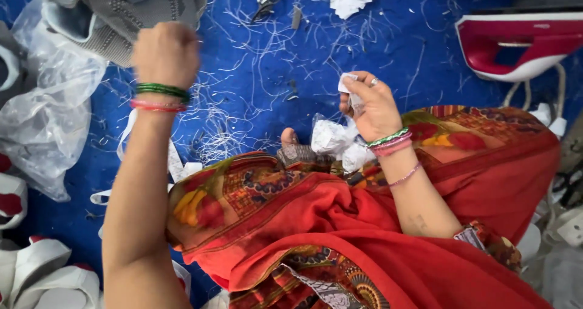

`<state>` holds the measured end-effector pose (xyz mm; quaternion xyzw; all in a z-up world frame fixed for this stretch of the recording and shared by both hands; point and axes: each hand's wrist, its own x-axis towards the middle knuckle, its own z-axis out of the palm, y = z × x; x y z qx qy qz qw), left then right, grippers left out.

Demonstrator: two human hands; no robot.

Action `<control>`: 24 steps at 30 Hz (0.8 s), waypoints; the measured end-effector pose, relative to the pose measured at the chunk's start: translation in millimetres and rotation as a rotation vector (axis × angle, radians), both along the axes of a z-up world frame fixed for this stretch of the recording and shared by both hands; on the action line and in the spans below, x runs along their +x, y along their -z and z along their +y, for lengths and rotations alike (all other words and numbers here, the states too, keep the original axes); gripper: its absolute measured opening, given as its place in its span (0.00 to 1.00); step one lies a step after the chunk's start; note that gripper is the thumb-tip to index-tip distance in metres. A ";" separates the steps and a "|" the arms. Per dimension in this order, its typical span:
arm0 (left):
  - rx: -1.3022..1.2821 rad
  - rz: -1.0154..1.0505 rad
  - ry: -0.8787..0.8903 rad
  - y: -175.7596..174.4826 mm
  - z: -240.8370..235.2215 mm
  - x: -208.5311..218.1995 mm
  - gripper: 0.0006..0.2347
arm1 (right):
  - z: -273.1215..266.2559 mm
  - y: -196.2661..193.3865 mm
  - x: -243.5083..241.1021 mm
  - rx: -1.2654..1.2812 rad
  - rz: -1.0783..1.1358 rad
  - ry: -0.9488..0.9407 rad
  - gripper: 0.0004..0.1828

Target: Sorting small shoe labels and placing them into small plastic bags.

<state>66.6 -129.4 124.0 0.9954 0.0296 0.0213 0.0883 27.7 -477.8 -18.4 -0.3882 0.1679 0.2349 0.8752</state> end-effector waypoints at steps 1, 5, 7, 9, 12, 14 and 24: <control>0.248 0.030 -0.134 -5.9 6.5 -3.7 0.08 | -8.1 -2.4 -1.8 0.040 0.027 0.028 0.07; 0.367 -0.073 0.057 -32.2 -47.4 -22.2 0.23 | -25.3 -16.7 -5.6 0.106 0.096 0.081 0.06; 0.043 0.263 0.129 -52.3 -94.3 -31.2 0.21 | -32.7 -18.5 -11.3 0.247 0.101 0.043 0.08; -0.068 0.348 0.213 -62.9 -136.8 -49.7 0.18 | -36.1 -47.9 -18.4 0.318 0.087 0.034 0.08; -0.243 0.365 0.352 -68.7 -187.7 -85.5 0.14 | -49.8 -72.2 -33.9 0.412 0.046 -0.003 0.10; -0.307 0.311 0.419 -65.9 -213.2 -110.7 0.14 | -61.5 -74.5 -48.8 0.439 0.030 -0.013 0.11; -0.946 0.278 0.469 -34.2 -361.4 -214.2 0.24 | -119.8 -36.1 -123.6 0.281 0.021 0.301 0.12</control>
